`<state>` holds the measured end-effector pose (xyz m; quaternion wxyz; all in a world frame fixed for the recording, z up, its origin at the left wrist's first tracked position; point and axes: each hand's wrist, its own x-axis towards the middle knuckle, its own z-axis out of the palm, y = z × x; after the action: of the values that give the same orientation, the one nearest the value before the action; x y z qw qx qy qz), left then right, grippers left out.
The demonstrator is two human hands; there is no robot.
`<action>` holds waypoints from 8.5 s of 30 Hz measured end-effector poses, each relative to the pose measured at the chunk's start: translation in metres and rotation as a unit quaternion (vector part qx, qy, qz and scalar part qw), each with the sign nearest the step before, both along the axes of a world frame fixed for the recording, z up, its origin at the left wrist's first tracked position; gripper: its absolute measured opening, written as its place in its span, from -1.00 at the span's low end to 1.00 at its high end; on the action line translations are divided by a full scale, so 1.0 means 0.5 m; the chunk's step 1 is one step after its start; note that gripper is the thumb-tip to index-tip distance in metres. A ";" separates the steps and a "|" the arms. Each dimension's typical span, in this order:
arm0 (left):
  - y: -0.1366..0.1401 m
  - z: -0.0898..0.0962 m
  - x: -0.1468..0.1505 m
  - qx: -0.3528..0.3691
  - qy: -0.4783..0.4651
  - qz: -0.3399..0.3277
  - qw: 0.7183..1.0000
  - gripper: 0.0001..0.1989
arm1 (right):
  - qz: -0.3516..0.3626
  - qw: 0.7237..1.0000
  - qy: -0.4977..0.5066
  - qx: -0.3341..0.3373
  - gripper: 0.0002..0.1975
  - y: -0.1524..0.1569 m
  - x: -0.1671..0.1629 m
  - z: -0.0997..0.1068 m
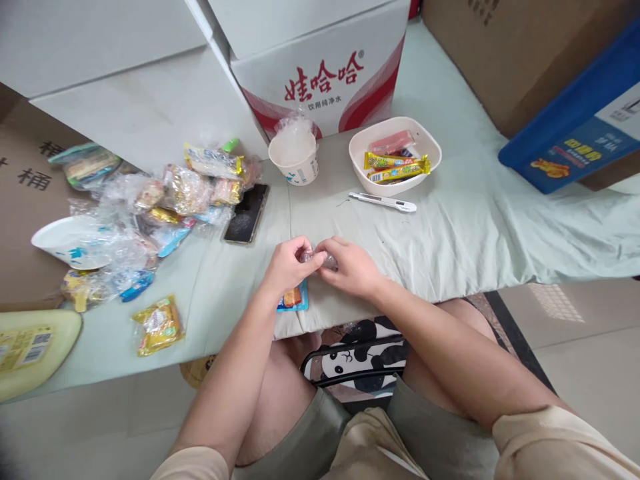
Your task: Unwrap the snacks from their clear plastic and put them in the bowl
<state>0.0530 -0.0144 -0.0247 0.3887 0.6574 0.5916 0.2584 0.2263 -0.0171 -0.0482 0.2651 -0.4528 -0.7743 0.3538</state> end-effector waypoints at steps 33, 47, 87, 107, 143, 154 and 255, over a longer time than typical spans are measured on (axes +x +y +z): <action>0.011 -0.019 -0.028 0.010 -0.065 0.034 0.997 -0.74 | -0.077 0.993 0.051 -0.075 -0.72 0.008 0.013 0.027; 0.011 -0.024 -0.029 0.005 -0.081 0.029 0.996 -0.76 | -0.071 0.995 0.047 -0.060 -0.76 0.010 0.015 0.018; -0.006 -0.002 0.004 0.025 0.058 -0.023 0.998 -0.90 | -0.033 0.996 -0.039 -0.073 -0.85 -0.002 0.004 0.023; 0.001 -0.028 -0.010 0.039 -0.108 0.024 0.993 -0.81 | -0.079 0.993 0.088 -0.023 -0.59 0.003 0.007 0.008; 0.000 -0.017 -0.011 0.053 -0.039 0.001 0.998 -0.83 | -0.066 0.996 0.012 -0.065 -0.71 0.003 -0.001 0.020; 0.002 -0.046 -0.016 0.010 -0.181 0.012 0.983 -0.47 | -0.103 0.990 0.075 -0.064 -0.70 0.013 0.006 0.021; -0.014 0.000 0.007 -0.010 -0.007 -0.039 0.999 -0.86 | -0.022 0.998 -0.020 -0.047 -0.74 0.004 0.005 0.006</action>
<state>0.0565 -0.0213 -0.0247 0.4089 0.6744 0.5652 0.2419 0.2288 -0.0152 -0.0453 0.2361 -0.4888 -0.7516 0.3748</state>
